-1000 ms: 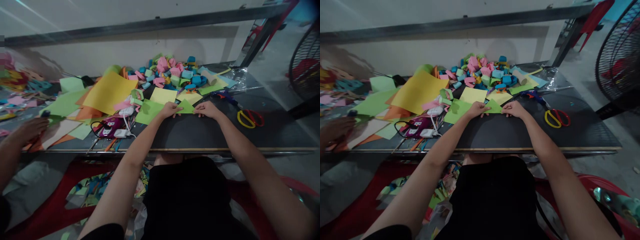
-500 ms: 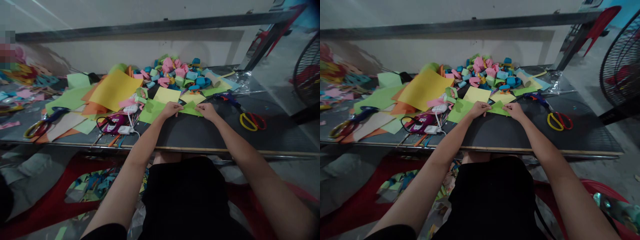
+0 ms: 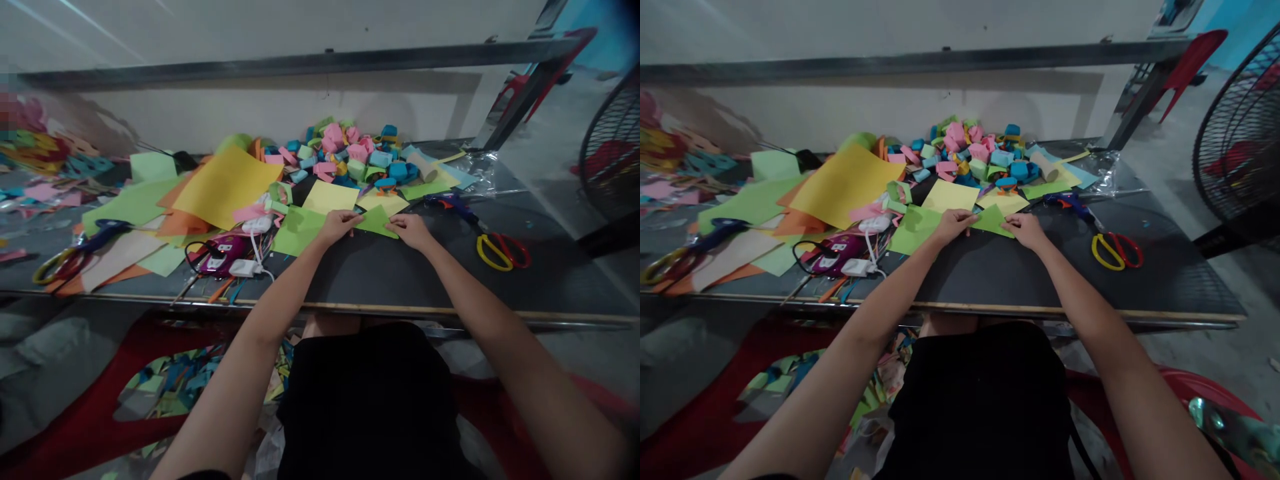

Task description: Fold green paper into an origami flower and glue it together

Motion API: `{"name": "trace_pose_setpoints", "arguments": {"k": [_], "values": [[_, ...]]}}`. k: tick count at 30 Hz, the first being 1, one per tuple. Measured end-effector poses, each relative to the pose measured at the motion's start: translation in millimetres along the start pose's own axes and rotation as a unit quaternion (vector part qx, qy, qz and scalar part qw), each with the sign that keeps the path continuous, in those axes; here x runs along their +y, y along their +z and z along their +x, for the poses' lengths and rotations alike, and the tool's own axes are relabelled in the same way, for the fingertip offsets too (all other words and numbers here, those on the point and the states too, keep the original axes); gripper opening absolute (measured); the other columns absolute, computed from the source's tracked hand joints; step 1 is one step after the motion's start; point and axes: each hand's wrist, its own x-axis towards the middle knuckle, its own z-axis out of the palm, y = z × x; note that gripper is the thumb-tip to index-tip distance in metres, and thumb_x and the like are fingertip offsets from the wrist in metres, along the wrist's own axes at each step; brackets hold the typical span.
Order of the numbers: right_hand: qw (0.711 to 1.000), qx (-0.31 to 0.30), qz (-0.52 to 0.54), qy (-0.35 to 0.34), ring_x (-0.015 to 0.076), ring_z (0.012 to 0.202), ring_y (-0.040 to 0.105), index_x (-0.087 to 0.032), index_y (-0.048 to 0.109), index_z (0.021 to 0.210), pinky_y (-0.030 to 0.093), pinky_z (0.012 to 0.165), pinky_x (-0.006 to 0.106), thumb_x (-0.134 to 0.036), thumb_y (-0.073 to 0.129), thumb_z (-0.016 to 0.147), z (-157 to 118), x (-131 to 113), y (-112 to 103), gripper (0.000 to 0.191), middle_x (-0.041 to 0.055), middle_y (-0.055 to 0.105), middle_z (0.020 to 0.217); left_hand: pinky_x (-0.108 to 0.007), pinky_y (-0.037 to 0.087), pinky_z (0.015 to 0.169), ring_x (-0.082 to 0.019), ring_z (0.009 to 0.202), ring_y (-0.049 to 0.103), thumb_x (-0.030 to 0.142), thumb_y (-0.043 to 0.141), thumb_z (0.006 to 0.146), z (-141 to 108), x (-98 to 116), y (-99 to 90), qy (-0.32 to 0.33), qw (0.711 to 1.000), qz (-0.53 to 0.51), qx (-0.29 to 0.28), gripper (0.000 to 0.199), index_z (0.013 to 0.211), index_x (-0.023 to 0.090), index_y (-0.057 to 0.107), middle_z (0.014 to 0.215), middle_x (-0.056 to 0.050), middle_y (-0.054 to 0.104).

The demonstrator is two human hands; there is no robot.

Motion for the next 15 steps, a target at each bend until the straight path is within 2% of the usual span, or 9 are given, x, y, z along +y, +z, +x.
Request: {"name": "trace_pose_setpoints", "arguments": {"k": [2,5,8,11,13,15], "values": [[1.0,0.005,0.002,0.009,0.0204,0.064,0.071,-0.019,0.079,0.08,0.056,0.062,0.031,-0.05,0.085,0.071,0,2,2,0.032,0.0054,0.078,0.076,-0.019,0.042,0.052,-0.007,0.043,0.056,0.033,0.079,0.085,-2,1,0.9,0.005,1.0,0.012,-0.008,0.02,0.075,0.017,0.075,0.054,0.005,0.061],[0.999,0.001,0.013,0.036,0.0138,0.042,0.058,-0.018,0.078,0.081,0.047,0.046,0.027,-0.054,0.084,0.073,-1,2,4,0.037,0.0039,0.074,0.068,-0.02,0.04,0.047,-0.007,0.038,0.05,0.033,0.079,0.085,-3,2,1.5,-0.01,0.999,0.034,-0.002,0.018,0.076,0.017,0.077,0.052,0.004,0.062],[0.998,0.001,0.019,0.057,0.0099,0.036,0.051,-0.016,0.079,0.087,0.042,0.04,0.026,-0.052,0.087,0.071,-2,0,4,0.04,0.0068,0.078,0.076,-0.021,0.037,0.044,-0.006,0.035,0.044,0.031,0.079,0.084,-2,2,0.8,-0.022,0.999,0.046,0.005,0.016,0.075,0.017,0.078,0.048,0.006,0.057],[0.998,-0.013,0.008,0.058,0.0122,0.042,0.057,-0.015,0.083,0.097,0.047,0.044,0.028,-0.047,0.085,0.076,0,-1,3,0.038,0.0094,0.081,0.087,-0.021,0.037,0.044,-0.006,0.035,0.045,0.033,0.079,0.083,0,-2,-0.4,-0.012,0.999,0.029,0.027,0.02,0.072,0.017,0.075,0.051,0.006,0.059],[0.999,-0.025,-0.011,0.029,0.0184,0.059,0.07,-0.017,0.085,0.093,0.056,0.057,0.03,-0.043,0.08,0.082,2,0,3,0.029,0.0091,0.082,0.089,-0.021,0.036,0.044,-0.005,0.035,0.045,0.033,0.079,0.083,2,-5,-1.4,-0.008,0.999,0.011,0.044,0.021,0.072,0.017,0.074,0.053,0.005,0.06],[0.999,-0.025,-0.033,0.002,0.0237,0.08,0.077,-0.019,0.085,0.085,0.06,0.075,0.033,-0.039,0.077,0.085,5,0,3,0.021,0.0081,0.083,0.088,-0.02,0.035,0.044,-0.006,0.035,0.046,0.032,0.078,0.085,4,-8,-2.4,-0.004,0.999,0.0,0.05,0.021,0.072,0.017,0.072,0.051,0.006,0.058]]}}
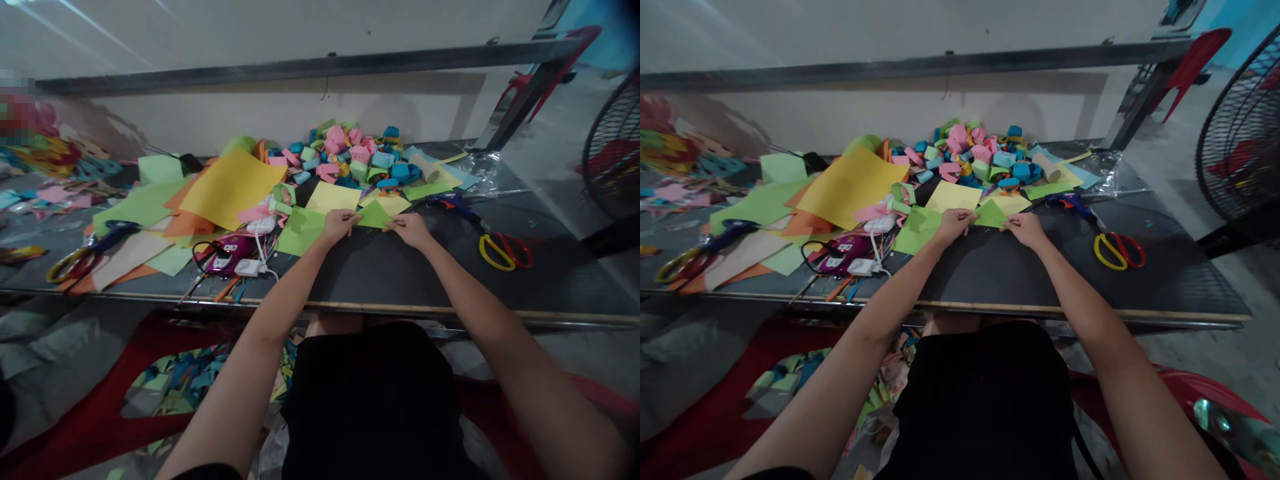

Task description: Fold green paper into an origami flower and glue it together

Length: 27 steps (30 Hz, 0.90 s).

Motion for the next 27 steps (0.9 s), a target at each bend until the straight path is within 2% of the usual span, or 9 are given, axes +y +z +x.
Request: {"name": "trace_pose_setpoints", "arguments": {"k": [2,4,6,8,11,15,19,23,27], "values": [[1.0,0.006,-0.005,-0.005,0.0258,0.089,0.078,-0.02,0.086,0.084,0.06,0.083,0.035,-0.037,0.077,0.084,1,0,1,0.02,0.0071,0.083,0.087,-0.019,0.035,0.045,-0.006,0.036,0.05,0.033,0.077,0.087,2,-3,-0.6,0.01,1.0,0.001,-0.018,0.024,0.072,0.016,0.07,0.049,0.006,0.057],[1.0,0.006,0.016,0.003,0.0251,0.086,0.078,-0.019,0.086,0.088,0.06,0.078,0.033,-0.039,0.078,0.082,1,-1,1,0.022,0.0073,0.083,0.087,-0.019,0.034,0.045,-0.007,0.039,0.055,0.034,0.074,0.09,3,-4,-0.7,0.016,0.999,0.007,-0.05,0.027,0.071,0.016,0.068,0.052,0.005,0.06],[0.999,-0.001,0.049,0.015,0.021,0.072,0.074,-0.018,0.086,0.092,0.057,0.063,0.028,-0.043,0.079,0.081,-1,-3,1,0.029,0.0089,0.083,0.088,-0.018,0.034,0.045,-0.008,0.042,0.06,0.032,0.072,0.092,3,-4,-0.4,0.005,0.997,0.009,-0.078,0.031,0.068,0.015,0.063,0.052,0.004,0.061],[0.996,-0.015,0.08,0.029,0.0136,0.051,0.063,-0.016,0.086,0.094,0.047,0.046,0.025,-0.048,0.079,0.079,-4,-6,0,0.036,0.0109,0.083,0.092,-0.017,0.036,0.046,-0.01,0.047,0.066,0.031,0.072,0.094,4,-4,0.1,-0.012,0.996,-0.004,-0.088,0.036,0.065,0.016,0.057,0.049,0.004,0.058],[0.992,-0.034,0.111,0.04,0.0063,0.037,0.045,-0.015,0.085,0.091,0.034,0.036,0.023,-0.054,0.082,0.074,-6,-11,-2,0.043,0.0121,0.083,0.096,-0.017,0.037,0.047,-0.011,0.049,0.067,0.031,0.073,0.094,6,-3,-0.3,-0.023,0.996,-0.031,-0.083,0.037,0.065,0.017,0.055,0.047,0.005,0.055],[0.991,-0.027,0.122,0.05,0.0062,0.036,0.044,-0.016,0.083,0.087,0.031,0.035,0.023,-0.055,0.083,0.07,-5,-12,-1,0.043,0.0098,0.081,0.082,-0.018,0.037,0.047,-0.009,0.049,0.066,0.034,0.076,0.091,6,-2,-2.1,-0.031,0.994,-0.051,-0.088,0.036,0.067,0.016,0.058,0.05,0.005,0.057],[0.991,0.01,0.112,0.068,0.0081,0.035,0.043,-0.015,0.081,0.089,0.03,0.037,0.023,-0.055,0.082,0.073,-3,-7,0,0.043,0.0024,0.067,0.057,-0.019,0.038,0.048,-0.009,0.051,0.066,0.034,0.081,0.086,4,2,-3.5,-0.039,0.992,-0.051,-0.107,0.024,0.078,0.014,0.069,0.063,0.001,0.067],[0.995,0.002,0.086,0.059,0.0082,0.037,0.043,-0.014,0.081,0.092,0.032,0.039,0.024,-0.06,0.082,0.074,-1,-1,0,0.049,0.002,0.067,0.06,-0.021,0.042,0.051,-0.01,0.055,0.068,0.028,0.081,0.087,4,5,-2.7,-0.041,0.99,-0.038,-0.128,0.019,0.08,0.014,0.07,0.067,-0.001,0.07],[0.998,0.02,0.04,0.044,0.0093,0.039,0.043,-0.013,0.081,0.095,0.034,0.041,0.026,-0.064,0.08,0.076,0,5,1,0.053,0.0026,0.065,0.059,-0.021,0.042,0.053,-0.011,0.061,0.071,0.029,0.08,0.088,5,3,-0.3,-0.03,0.992,-0.042,-0.115,0.022,0.08,0.014,0.067,0.069,-0.001,0.07]]}}
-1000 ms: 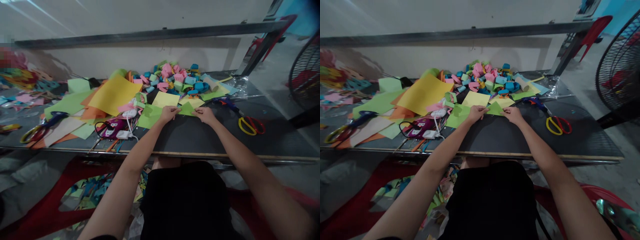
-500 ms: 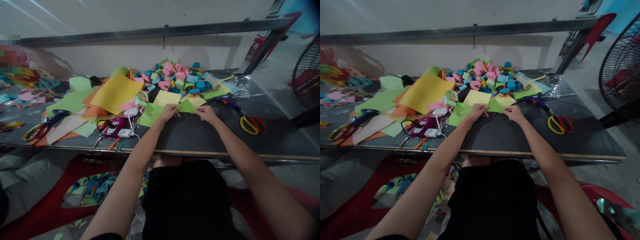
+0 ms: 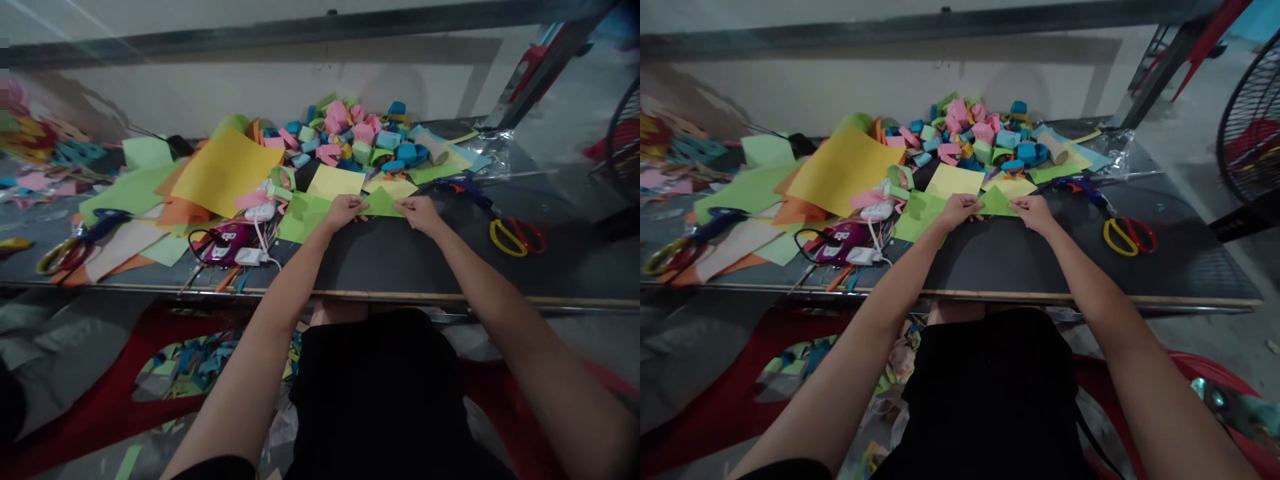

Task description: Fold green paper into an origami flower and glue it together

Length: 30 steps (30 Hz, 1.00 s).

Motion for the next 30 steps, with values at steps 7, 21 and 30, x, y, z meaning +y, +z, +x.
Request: {"name": "trace_pose_setpoints", "arguments": {"k": [7,21,30], "values": [[0.999,-0.033,-0.026,-0.005,0.0089,0.04,0.044,-0.015,0.081,0.09,0.035,0.041,0.026,-0.069,0.079,0.075,-3,-5,-1,0.056,0.0034,0.067,0.062,-0.023,0.047,0.062,-0.011,0.067,0.07,0.026,0.078,0.088,1,-5,0.5,0.022,1.0,0.009,-0.015,0.013,0.083,0.014,0.074,0.076,-0.004,0.074],[0.996,-0.047,-0.081,0.015,0.0103,0.04,0.046,-0.015,0.083,0.081,0.037,0.044,0.028,-0.059,0.085,0.074,3,-12,-1,0.045,0.003,0.065,0.054,-0.022,0.027,0.05,-0.008,0.05,0.038,0.03,0.076,0.082,0,0,4.2,0.061,0.991,0.109,0.037,0.025,0.063,0.019,0.065,0.05,0.005,0.049],[0.998,-0.019,-0.048,-0.037,0.0196,0.073,0.07,-0.016,0.081,0.075,0.051,0.064,0.028,-0.044,0.09,0.073,1,-11,2,0.029,0.0078,0.075,0.07,-0.022,0.032,0.054,-0.007,0.056,0.04,0.031,0.08,0.083,-3,5,6.6,0.055,0.992,0.114,0.03,0.039,0.056,0.018,0.055,0.052,0.006,0.042]]}}
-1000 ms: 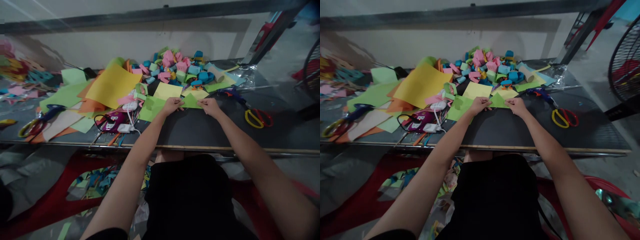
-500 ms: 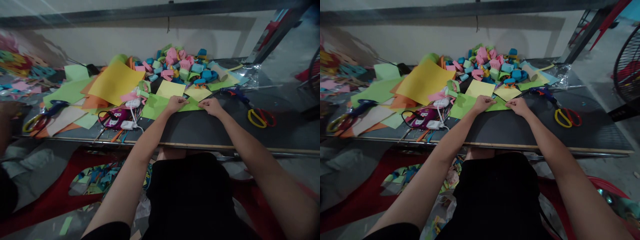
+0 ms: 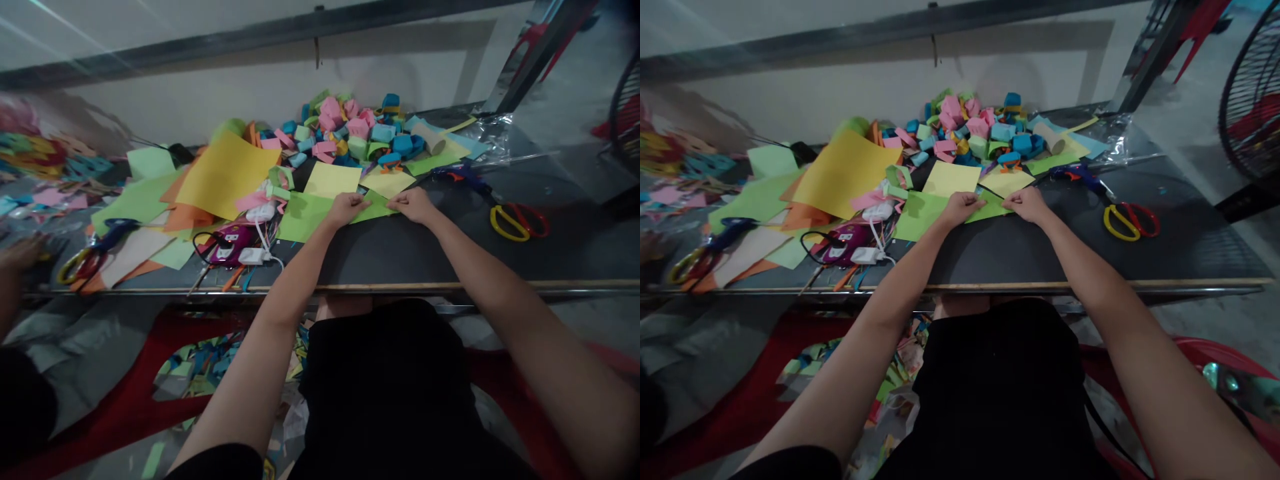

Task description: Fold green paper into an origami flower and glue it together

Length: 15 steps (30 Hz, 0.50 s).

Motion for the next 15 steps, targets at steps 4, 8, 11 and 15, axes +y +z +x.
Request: {"name": "trace_pose_setpoints", "arguments": {"k": [4,8,11,15], "values": [[0.999,-0.022,0.044,0.022,0.0139,0.058,0.06,-0.016,0.076,0.071,0.045,0.055,0.027,-0.052,0.083,0.082,-4,-4,-3,0.038,0.0079,0.071,0.064,-0.022,0.037,0.055,-0.008,0.055,0.047,0.038,0.081,0.085,-2,2,-4.7,-0.048,0.994,-0.091,-0.022,0.032,0.067,0.016,0.065,0.057,0.003,0.054],[0.996,-0.009,0.071,0.055,0.0087,0.045,0.043,-0.018,0.069,0.068,0.034,0.045,0.028,-0.061,0.082,0.081,-6,-6,-3,0.047,0.0038,0.061,0.055,-0.024,0.026,0.047,-0.006,0.045,0.035,0.037,0.075,0.092,-4,3,-10.7,-0.083,0.987,-0.131,-0.037,0.027,0.074,0.018,0.069,0.049,0.006,0.041],[0.989,0.05,0.126,0.05,0.0096,0.046,0.044,-0.019,0.068,0.074,0.035,0.045,0.028,-0.071,0.08,0.078,-5,-7,0,0.053,0.0028,0.059,0.058,-0.025,0.021,0.047,-0.005,0.042,0.029,0.033,0.075,0.092,-1,2,-8.9,-0.074,0.986,-0.149,-0.029,0.022,0.076,0.019,0.067,0.053,0.006,0.042],[0.965,0.201,0.164,0.047,0.0114,0.048,0.044,-0.022,0.065,0.072,0.037,0.045,0.029,-0.087,0.065,0.079,-5,-9,6,0.066,0.0027,0.054,0.057,-0.026,0.026,0.047,-0.004,0.044,0.032,0.034,0.074,0.093,0,4,0.8,-0.057,0.975,-0.207,0.048,0.022,0.081,0.02,0.062,0.062,0.006,0.047]]}}
